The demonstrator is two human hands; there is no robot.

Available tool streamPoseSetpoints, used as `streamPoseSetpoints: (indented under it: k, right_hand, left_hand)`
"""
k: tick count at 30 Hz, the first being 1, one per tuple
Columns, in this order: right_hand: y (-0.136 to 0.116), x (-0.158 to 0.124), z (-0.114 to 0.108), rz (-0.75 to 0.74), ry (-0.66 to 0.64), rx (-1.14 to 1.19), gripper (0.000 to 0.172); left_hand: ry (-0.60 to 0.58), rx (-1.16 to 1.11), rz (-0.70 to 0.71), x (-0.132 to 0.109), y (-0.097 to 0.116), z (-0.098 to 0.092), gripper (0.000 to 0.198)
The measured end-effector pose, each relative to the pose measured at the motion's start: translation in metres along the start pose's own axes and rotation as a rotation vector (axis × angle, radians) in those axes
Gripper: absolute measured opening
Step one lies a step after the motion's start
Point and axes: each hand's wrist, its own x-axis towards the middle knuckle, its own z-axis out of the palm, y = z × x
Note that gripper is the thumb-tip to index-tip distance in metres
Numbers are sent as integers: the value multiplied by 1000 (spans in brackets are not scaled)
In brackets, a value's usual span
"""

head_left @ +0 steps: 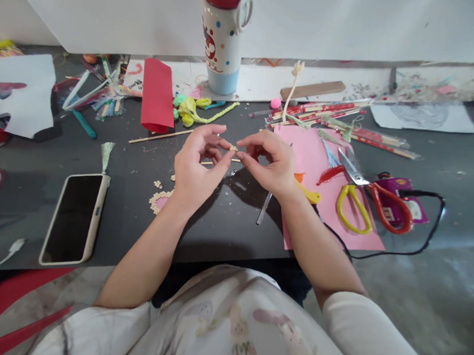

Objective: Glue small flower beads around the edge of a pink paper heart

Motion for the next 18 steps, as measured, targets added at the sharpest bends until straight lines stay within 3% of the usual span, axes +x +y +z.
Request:
streamPoseSetpoints:
  k: [18]
  right_hand:
    - [-2,2,-1,-12,-20,7,8]
  left_hand:
    - [0,-1,-6,0,1,0,38]
